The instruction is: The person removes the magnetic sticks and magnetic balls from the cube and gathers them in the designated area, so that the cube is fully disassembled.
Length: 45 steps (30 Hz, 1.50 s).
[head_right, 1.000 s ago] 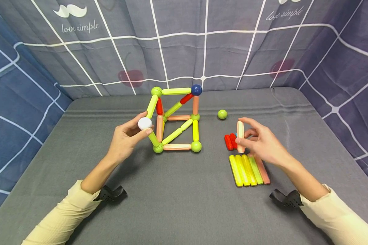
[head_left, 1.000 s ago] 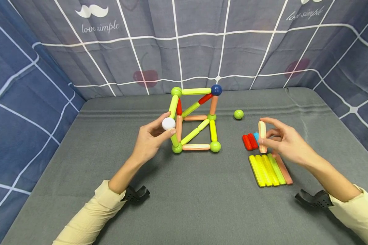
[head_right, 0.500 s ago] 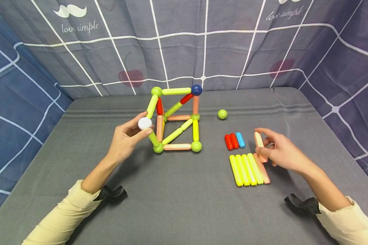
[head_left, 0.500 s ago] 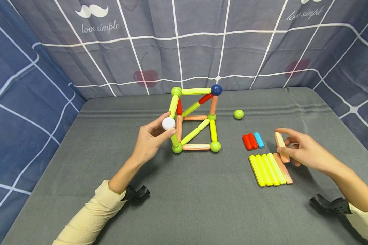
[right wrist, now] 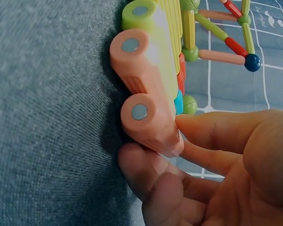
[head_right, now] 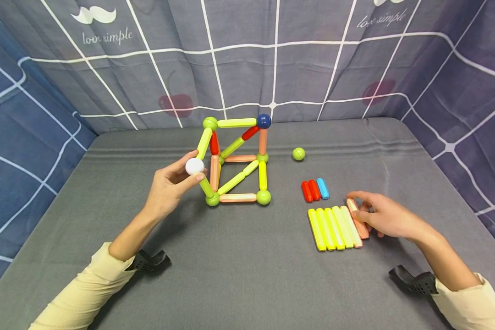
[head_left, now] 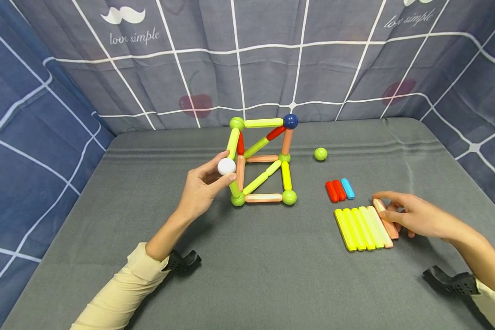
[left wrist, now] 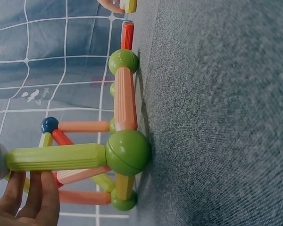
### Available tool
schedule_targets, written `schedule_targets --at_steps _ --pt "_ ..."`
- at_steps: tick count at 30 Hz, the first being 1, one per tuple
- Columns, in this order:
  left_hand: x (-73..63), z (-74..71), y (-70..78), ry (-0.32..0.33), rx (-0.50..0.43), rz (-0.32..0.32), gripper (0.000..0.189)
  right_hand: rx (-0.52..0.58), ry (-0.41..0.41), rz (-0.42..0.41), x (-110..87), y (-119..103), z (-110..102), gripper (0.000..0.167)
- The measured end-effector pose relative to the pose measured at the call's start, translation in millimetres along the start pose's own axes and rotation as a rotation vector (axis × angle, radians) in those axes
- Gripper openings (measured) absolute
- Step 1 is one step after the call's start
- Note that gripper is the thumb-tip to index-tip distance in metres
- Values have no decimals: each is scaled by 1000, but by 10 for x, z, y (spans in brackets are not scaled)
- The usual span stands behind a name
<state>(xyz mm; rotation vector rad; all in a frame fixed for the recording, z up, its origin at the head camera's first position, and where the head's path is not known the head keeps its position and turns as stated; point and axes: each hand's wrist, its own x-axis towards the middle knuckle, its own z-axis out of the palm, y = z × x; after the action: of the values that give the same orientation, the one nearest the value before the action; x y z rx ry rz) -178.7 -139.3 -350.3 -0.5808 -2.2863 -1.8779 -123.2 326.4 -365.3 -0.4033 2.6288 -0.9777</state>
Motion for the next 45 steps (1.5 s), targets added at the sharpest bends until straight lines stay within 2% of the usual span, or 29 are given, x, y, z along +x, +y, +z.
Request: schedule_targets --at_steps 12,18,23,27,33,37,41,45 --pt "0 -14 2 -5 16 -6 54 -13 -11 46 12 -49 -14 44" --pt "-9 0 4 13 10 6 53 -95 46 63 25 -130 -35 43" --pt "-16 33 5 40 0 42 53 -150 128 7 93 -295 12 40" --pt "-23 60 9 55 -1 57 52 -160 148 -69 195 -525 93 36" --pt "-75 133 61 41 10 68 52 -47 54 -182 441 -937 294 30" --pt "-126 198 117 -2 0 78 51 -10 -38 -220 624 -1124 437 36" --pt "-177 257 185 -68 -11 61 52 -20 -120 -191 778 -1220 533 42" --pt "-228 303 263 -116 -1 12 53 -58 -139 -183 871 -1227 570 42"
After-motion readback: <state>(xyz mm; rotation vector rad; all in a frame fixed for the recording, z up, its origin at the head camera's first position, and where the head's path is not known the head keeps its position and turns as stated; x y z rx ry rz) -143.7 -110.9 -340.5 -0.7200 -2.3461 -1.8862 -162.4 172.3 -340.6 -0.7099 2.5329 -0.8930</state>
